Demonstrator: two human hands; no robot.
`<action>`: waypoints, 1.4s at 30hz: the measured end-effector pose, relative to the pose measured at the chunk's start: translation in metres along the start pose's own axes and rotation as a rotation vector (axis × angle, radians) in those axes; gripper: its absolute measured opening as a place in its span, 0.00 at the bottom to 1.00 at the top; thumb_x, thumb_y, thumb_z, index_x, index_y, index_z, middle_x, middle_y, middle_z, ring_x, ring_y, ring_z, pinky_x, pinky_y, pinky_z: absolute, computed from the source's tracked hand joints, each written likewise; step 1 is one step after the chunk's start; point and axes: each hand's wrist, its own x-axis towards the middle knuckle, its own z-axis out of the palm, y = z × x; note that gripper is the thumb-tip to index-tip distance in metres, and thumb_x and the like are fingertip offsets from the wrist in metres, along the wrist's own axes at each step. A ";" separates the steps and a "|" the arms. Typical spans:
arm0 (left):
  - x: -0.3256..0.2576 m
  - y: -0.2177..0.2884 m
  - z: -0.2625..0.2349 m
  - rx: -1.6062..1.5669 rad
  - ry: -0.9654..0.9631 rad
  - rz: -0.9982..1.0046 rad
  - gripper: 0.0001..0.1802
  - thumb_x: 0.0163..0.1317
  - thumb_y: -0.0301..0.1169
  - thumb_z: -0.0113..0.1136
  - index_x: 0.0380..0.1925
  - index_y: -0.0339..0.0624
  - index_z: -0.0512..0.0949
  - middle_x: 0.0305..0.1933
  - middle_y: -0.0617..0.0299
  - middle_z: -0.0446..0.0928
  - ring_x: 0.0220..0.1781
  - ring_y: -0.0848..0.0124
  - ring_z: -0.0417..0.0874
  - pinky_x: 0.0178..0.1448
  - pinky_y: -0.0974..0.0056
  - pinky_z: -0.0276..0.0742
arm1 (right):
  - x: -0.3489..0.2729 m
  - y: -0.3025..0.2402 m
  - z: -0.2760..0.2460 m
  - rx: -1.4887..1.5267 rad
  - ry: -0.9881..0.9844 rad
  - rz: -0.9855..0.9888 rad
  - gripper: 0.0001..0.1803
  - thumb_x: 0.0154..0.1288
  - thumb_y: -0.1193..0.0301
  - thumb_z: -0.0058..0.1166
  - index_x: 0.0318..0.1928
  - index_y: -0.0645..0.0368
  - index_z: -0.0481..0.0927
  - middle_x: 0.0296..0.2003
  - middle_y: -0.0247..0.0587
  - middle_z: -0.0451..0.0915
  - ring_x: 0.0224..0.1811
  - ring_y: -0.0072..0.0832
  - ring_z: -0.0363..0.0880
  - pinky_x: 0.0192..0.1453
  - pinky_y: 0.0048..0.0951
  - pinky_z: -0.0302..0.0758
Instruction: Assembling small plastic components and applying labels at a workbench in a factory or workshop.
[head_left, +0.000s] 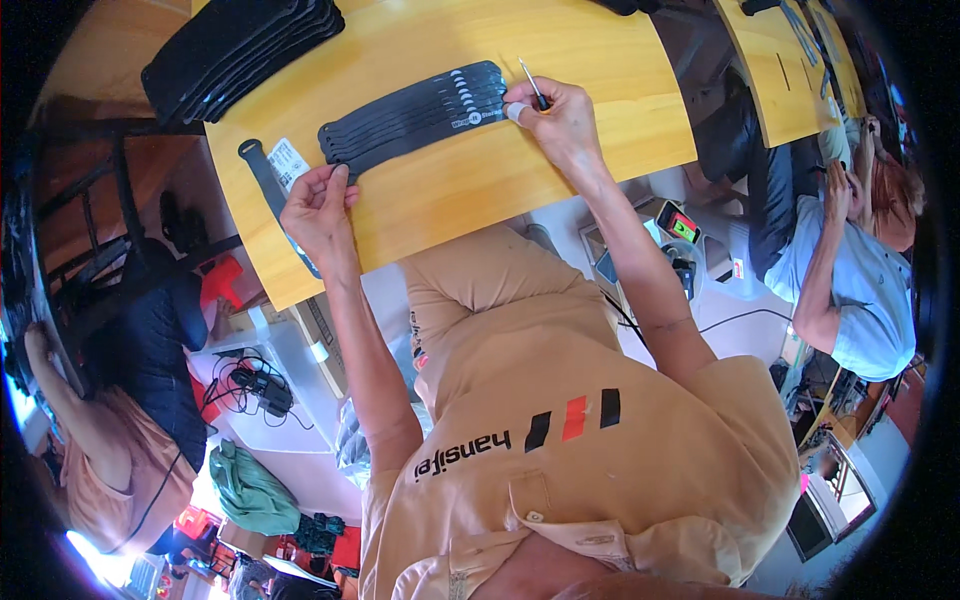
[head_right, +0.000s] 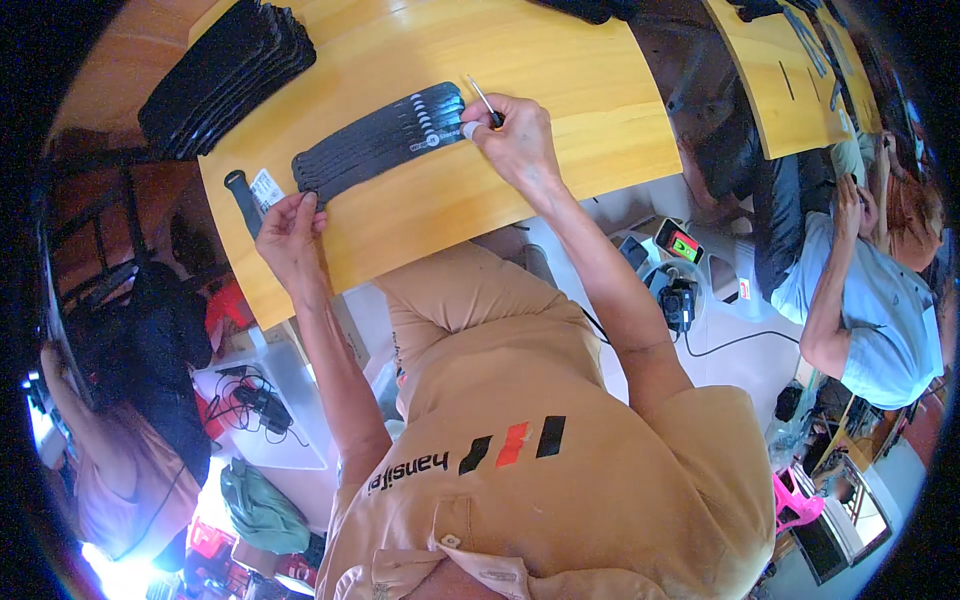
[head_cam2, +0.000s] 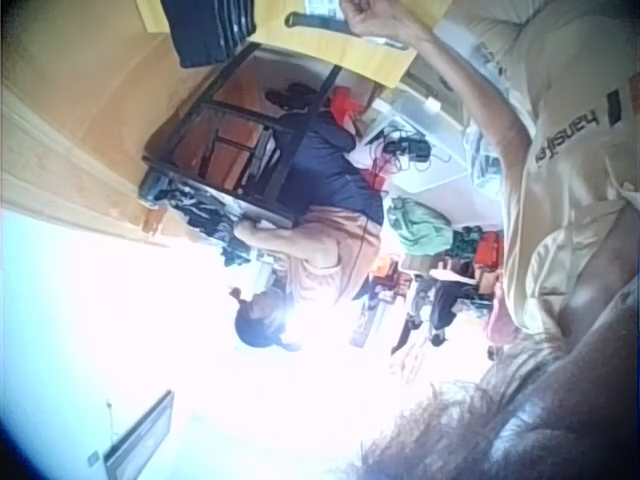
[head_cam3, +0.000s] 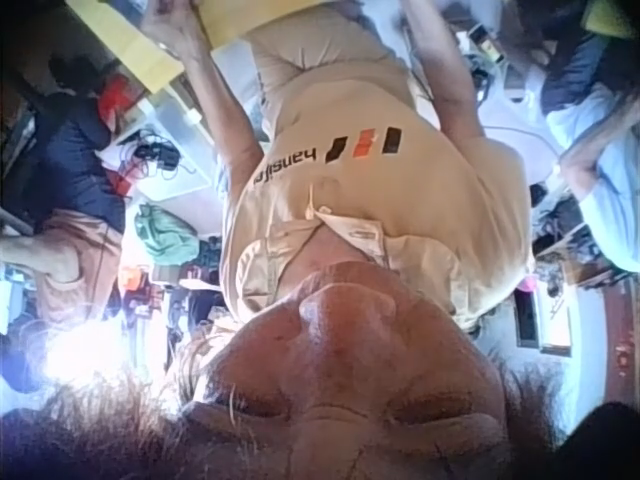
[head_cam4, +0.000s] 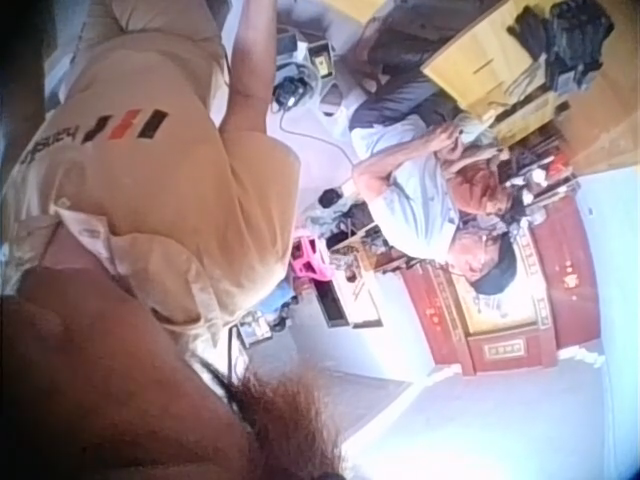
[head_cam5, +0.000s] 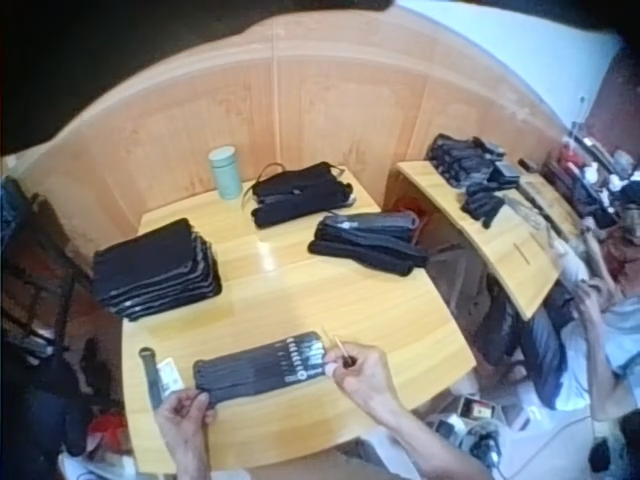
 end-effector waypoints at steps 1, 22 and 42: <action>0.000 0.001 0.000 0.004 0.003 -0.001 0.05 0.53 0.21 0.61 0.29 0.32 0.76 0.22 0.63 0.75 0.20 0.79 0.75 0.25 0.78 0.70 | 0.000 0.000 0.000 -0.010 0.000 0.006 0.03 0.48 0.77 0.57 0.28 0.61 0.81 0.17 0.31 0.74 0.20 0.15 0.67 0.24 0.19 0.65; 0.001 0.000 0.001 -0.020 0.024 0.006 0.05 0.52 0.21 0.62 0.27 0.32 0.75 0.20 0.64 0.74 0.18 0.80 0.73 0.22 0.79 0.68 | 0.000 0.000 0.002 -0.085 0.029 -0.045 0.04 0.48 0.77 0.56 0.27 0.61 0.81 0.16 0.33 0.75 0.18 0.17 0.68 0.23 0.20 0.66; -0.003 0.000 0.010 0.070 0.108 0.151 0.07 0.50 0.20 0.62 0.27 0.33 0.74 0.19 0.64 0.72 0.17 0.81 0.71 0.20 0.77 0.67 | -0.003 -0.006 0.006 -0.120 0.084 -0.078 0.03 0.49 0.77 0.57 0.26 0.62 0.79 0.16 0.30 0.73 0.19 0.15 0.66 0.24 0.19 0.64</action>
